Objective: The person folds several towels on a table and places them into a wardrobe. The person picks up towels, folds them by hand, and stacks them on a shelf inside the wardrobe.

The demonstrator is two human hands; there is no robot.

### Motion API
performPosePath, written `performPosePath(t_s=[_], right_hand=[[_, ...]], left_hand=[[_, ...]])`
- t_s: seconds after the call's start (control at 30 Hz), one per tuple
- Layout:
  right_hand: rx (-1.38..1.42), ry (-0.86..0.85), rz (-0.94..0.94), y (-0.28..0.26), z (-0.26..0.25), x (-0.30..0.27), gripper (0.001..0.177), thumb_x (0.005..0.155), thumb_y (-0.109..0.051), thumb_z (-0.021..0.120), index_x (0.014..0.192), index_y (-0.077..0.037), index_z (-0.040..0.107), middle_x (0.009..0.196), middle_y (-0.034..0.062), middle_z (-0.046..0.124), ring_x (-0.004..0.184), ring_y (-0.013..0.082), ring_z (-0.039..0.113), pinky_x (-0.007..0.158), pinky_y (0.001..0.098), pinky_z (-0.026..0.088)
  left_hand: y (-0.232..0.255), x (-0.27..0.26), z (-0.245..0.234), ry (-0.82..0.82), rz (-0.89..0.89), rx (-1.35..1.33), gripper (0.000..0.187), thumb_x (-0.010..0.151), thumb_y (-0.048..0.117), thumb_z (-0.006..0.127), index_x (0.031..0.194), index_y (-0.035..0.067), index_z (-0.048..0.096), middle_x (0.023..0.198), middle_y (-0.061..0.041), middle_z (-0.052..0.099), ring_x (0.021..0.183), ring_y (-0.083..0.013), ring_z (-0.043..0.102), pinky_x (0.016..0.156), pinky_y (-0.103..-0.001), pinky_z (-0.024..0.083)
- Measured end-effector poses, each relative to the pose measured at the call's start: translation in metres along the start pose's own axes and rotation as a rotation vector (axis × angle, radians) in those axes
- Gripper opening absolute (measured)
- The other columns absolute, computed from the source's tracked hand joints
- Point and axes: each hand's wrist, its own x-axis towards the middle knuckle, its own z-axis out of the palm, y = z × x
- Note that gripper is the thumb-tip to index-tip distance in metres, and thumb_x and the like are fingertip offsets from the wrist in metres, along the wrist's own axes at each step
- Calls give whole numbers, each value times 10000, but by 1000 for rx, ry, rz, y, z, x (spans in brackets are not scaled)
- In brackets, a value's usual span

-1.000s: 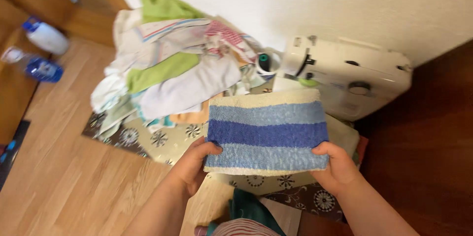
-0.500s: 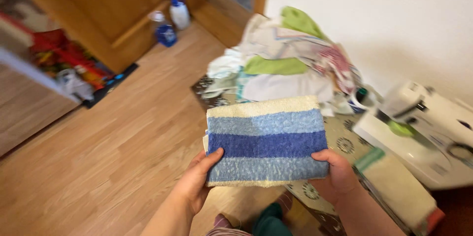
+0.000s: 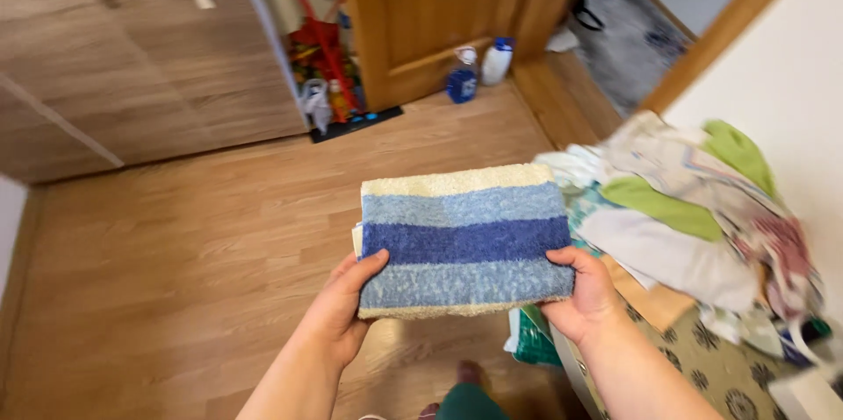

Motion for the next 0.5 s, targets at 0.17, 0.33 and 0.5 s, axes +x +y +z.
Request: performPosePath(t_s=[0.17,0.33,0.5], right_hand=[[-99,-123,65,16,94,28,465,703,-125,573,1161,-131,650,1064,108,720,889,307,649,814,392,496],[-151,-181,148,39,188,65,449,717,-137,564,1158,-139,648,1084,92,721,919,300,658,850,400,513],[-211,-241,186,69,284,127,405,732,-145,572,1130,-146,651,1012,67,720,848,276,652,736,371,497]], left_hand=[[65,-12,-37,75,81,-62,196,876,204,729,1049,113,712,897,-45,718,736,-176,615,624,-315,446],[137,-8,-73,157,137,-96,177,887,182,709,1049,109,714,918,-64,715,775,-197,606,676,-320,430],[206,42,-132,237,208,-179,161,858,158,733,1002,99,690,870,-68,718,726,-197,622,640,-336,452]])
